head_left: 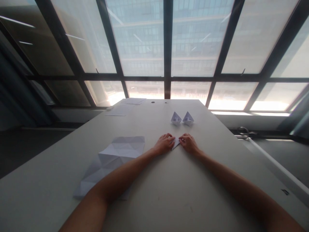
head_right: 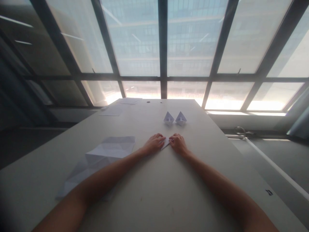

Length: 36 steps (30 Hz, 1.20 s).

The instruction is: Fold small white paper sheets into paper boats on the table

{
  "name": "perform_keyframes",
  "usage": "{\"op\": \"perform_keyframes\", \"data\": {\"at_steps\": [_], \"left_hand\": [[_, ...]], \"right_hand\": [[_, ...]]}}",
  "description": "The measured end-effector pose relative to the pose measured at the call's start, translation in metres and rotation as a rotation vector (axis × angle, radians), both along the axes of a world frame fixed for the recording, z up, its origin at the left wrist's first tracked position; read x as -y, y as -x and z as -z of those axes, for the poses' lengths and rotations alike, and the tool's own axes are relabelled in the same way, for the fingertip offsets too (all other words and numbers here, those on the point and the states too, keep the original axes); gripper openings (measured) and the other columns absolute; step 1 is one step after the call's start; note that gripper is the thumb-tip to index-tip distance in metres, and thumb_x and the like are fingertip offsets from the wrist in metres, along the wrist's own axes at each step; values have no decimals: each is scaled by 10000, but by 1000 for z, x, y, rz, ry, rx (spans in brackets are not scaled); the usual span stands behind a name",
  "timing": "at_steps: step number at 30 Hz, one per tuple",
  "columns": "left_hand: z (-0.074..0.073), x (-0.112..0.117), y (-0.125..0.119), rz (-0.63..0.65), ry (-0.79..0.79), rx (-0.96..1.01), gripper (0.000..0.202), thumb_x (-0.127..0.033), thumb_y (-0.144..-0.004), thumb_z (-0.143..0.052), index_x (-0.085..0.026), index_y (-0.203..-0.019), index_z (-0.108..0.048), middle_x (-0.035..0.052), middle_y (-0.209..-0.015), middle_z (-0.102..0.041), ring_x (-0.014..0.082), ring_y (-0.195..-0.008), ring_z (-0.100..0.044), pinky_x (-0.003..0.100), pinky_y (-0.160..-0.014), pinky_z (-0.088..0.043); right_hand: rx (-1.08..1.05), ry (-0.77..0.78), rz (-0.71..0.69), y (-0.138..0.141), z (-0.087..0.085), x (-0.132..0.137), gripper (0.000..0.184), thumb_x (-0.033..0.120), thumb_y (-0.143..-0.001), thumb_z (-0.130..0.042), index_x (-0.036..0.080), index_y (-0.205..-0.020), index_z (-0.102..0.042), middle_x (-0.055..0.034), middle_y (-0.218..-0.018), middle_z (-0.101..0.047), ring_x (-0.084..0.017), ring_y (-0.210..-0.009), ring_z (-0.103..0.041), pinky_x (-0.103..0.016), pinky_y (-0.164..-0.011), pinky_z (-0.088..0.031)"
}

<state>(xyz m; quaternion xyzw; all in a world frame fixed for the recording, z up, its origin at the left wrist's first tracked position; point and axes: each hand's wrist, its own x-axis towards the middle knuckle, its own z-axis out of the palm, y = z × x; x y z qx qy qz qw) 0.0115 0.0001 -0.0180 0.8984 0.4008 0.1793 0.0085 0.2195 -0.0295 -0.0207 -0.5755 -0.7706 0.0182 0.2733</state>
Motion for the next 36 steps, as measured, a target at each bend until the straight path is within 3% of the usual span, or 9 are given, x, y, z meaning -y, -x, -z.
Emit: {"op": "perform_keyframes", "data": {"at_steps": [4, 8, 11, 16, 25, 30, 36], "left_hand": [[3, -5, -1, -29, 25, 30, 347, -369, -947, -522, -250, -1262, -609, 91, -1294, -572, 239, -1220, -524, 398, -1102, -381], [4, -8, -1, 93, 112, 3, 397, -380, -981, -463, -315, -1363, -551, 45, -1449, -500, 244, -1377, -403, 445, -1168, -290], [2, -6, -1, 161, 155, -30, 434, -406, -1012, -384, -356, -1435, -465, 4, -1530, -420, 238, -1415, -359, 477, -1185, -235], [-3, -4, 1, 216, 188, -80, 479, -411, -1029, -325, -392, -1507, -324, -34, -1599, -293, 241, -1470, -256, 493, -1188, -183], [-8, -2, 3, 225, 187, -99, 514, -361, -1021, -341, -395, -1529, -266, -30, -1609, -257, 233, -1477, -245, 490, -1188, -167], [-7, -2, 4, 223, 185, -98, 515, -360, -1021, -363, -390, -1527, -273, -16, -1601, -281, 227, -1477, -248, 484, -1189, -171], [-5, -2, 2, 204, 184, -93, 489, -318, -1024, -339, -368, -1510, -327, -13, -1591, -306, 225, -1475, -251, 505, -1188, -175]], "right_hand": [[22, -11, -80, 2, -1, 2, 251, 357, -938, -562, 227, -1082, -721, -78, -1129, -668, -213, -1076, -577, -311, -953, -405], [66, 6, -89, 2, 0, 2, 309, 393, -940, -548, 243, -1171, -688, -79, -1245, -639, -220, -1161, -552, -335, -1017, -378], [110, 56, -83, 3, 1, 2, 432, 438, -952, -503, 231, -1318, -602, -103, -1382, -566, -247, -1280, -489, -393, -1097, -315], [168, 204, -87, 4, 2, 1, 611, 509, -972, -395, 197, -1498, -386, -120, -1568, -346, -269, -1462, -254, -519, -1176, -147], [209, 256, -148, 3, -4, 5, 927, 769, -870, -365, 148, -1550, -260, -142, -1612, -217, -297, -1496, -141, -519, -1189, -79], [201, 257, -129, 4, -4, 3, 843, 718, -897, -397, 181, -1540, -297, -141, -1605, -242, -293, -1492, -161, -524, -1186, -91], [157, 242, -76, 5, 1, -2, 551, 474, -1005, -345, 241, -1504, -368, -104, -1586, -306, -258, -1480, -214, -583, -1169, -93]]}}
